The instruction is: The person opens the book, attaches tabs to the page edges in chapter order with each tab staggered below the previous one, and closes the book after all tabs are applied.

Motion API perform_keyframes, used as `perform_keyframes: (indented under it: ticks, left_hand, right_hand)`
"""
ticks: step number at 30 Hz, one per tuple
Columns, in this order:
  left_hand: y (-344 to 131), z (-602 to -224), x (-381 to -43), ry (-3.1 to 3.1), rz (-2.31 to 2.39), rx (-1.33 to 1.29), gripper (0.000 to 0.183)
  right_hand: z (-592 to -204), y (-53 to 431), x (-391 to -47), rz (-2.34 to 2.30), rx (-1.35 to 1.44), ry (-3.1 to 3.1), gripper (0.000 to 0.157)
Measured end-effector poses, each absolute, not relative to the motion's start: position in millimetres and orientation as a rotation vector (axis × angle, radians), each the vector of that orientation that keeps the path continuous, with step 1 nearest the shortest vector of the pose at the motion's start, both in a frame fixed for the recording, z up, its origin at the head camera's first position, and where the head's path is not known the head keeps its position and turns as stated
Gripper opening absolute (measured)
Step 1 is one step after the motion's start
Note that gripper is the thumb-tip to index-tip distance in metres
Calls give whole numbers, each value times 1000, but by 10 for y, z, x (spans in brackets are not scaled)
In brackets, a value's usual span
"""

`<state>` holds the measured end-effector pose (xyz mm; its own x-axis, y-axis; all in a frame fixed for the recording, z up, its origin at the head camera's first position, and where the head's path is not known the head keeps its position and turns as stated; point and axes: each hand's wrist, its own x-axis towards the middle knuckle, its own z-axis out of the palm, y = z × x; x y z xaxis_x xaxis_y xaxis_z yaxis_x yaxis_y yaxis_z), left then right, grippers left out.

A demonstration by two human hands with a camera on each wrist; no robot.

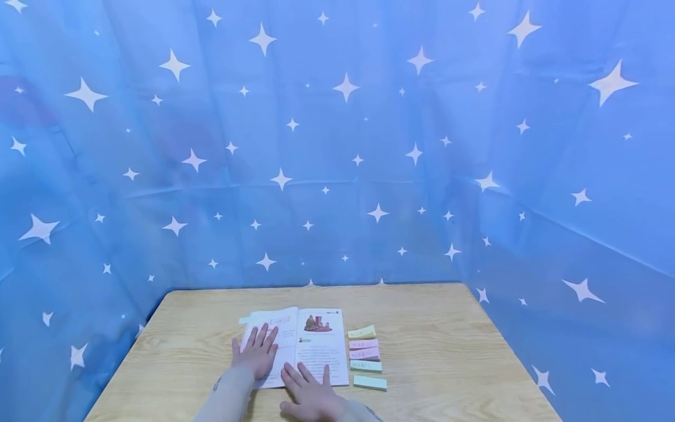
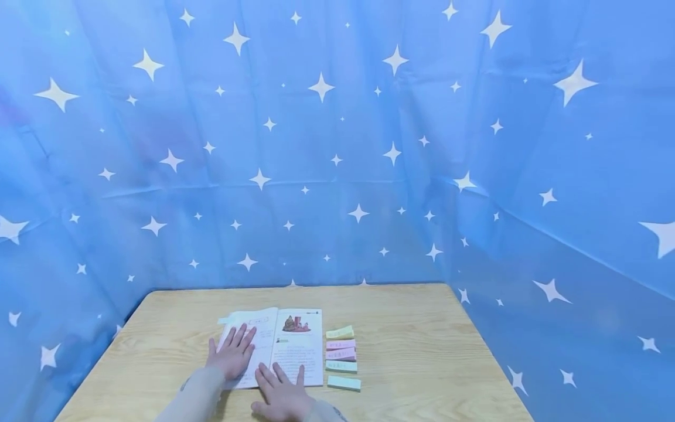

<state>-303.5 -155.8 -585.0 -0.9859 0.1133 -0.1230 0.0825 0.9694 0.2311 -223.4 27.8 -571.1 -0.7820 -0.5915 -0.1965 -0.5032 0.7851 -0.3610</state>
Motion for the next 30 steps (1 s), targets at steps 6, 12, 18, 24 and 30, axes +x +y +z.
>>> perform_keyframes:
  ticks: [6, 12, 18, 24, 30]
  left_hand:
    - [-1542, -5898, -3009, 3032, 358, 184, 49]
    - [-1540, -5968, -2987, 3052, 326, 197, 50]
    - [-1631, -5988, -2928, 3039, 350, 215, 50]
    - [-1653, -5923, -2905, 3073, 345, 270, 49]
    - [-1587, -5746, -2913, 3158, 364, 296, 45]
  right_hand:
    - [-5623, 428, -2168, -463, -929, 2645, 61]
    - [-5603, 537, -2177, -475, -974, 2633, 53]
    - [-5578, 611, -2182, -473, -958, 2673, 50]
    - [-5600, 670, -2197, -490, -956, 2641, 52]
    - [-5610, 690, -2202, -487, -963, 2631, 55]
